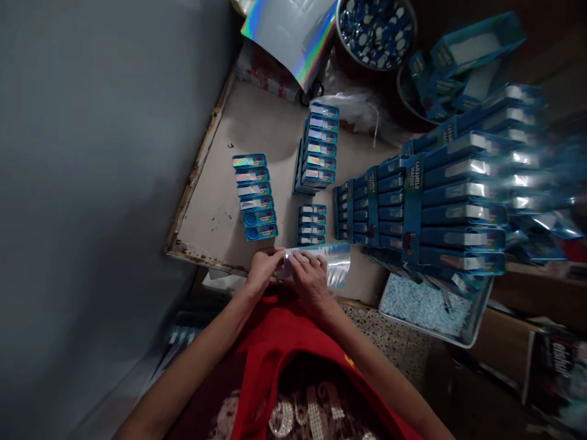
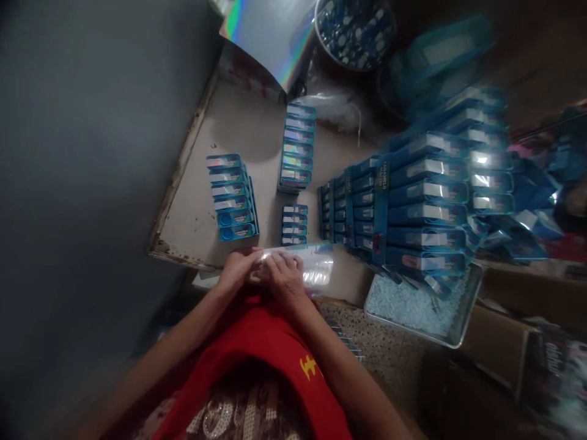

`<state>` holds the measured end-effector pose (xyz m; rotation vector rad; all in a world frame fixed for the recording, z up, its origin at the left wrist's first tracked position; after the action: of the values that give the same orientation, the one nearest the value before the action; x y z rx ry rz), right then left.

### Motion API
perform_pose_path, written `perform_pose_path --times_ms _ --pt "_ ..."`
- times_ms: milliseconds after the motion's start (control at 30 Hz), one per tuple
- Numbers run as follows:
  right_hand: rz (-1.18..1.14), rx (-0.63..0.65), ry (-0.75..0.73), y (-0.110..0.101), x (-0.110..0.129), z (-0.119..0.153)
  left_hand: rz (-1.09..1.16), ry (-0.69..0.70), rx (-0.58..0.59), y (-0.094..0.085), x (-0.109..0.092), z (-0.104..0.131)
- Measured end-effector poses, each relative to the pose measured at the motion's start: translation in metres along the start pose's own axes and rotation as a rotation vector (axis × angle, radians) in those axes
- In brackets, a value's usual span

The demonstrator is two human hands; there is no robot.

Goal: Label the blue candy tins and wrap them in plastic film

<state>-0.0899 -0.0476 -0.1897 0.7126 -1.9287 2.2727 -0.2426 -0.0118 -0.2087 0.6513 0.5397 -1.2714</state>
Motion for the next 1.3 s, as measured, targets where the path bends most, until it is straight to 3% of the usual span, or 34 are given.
perform_pose_path --times_ms 133,267,400,500,567,700,800,933,1133,1300 --pt "0.007 -0.02 0.044 -0.012 -0.001 -0.003 -0.035 0.022 0.018 0.002 0.001 -0.002" --pt "-0.105 0.074 0.072 -0.046 0.009 0.006 -0.114 0.088 -0.05 0.003 0.003 -0.013" --pt "-0.55 -0.004 0.469 -0.088 0.014 -0.003 -0.197 0.182 -0.159 -0.006 0.005 -0.009" --pt "-0.998 0.054 0.684 -0.095 0.016 -0.026 -0.323 0.323 -0.259 -0.019 -0.001 0.014" --pt "-1.211 0.124 0.721 -0.092 0.02 -0.041 -0.207 0.308 -0.229 -0.025 -0.007 0.033" --pt "-1.361 0.195 0.755 -0.088 0.03 -0.054 0.445 0.075 0.011 -0.022 -0.021 0.053" --pt "-1.364 0.239 0.749 -0.089 0.036 -0.055 0.615 0.134 0.055 -0.021 -0.033 0.054" --pt "-1.316 0.249 0.75 -0.084 0.04 -0.056 0.512 0.207 -0.099 -0.025 -0.04 0.05" --pt "-1.066 0.002 0.579 -0.056 0.051 -0.091 0.35 0.287 -0.356 -0.049 -0.059 0.037" --pt "-0.613 -0.12 0.515 -0.036 0.06 -0.133 0.252 0.345 -0.432 -0.07 -0.078 0.003"
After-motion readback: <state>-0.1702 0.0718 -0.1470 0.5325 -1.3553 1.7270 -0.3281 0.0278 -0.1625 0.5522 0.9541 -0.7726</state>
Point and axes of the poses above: each hand's wrist, its own z-axis away from the middle knuckle, its own y-axis out of the palm, x = y × z, the point moved 2 cm from there along -z, towards the middle knuckle, and after that the axes turned 6 degrees about y, right-handed, at the moved point
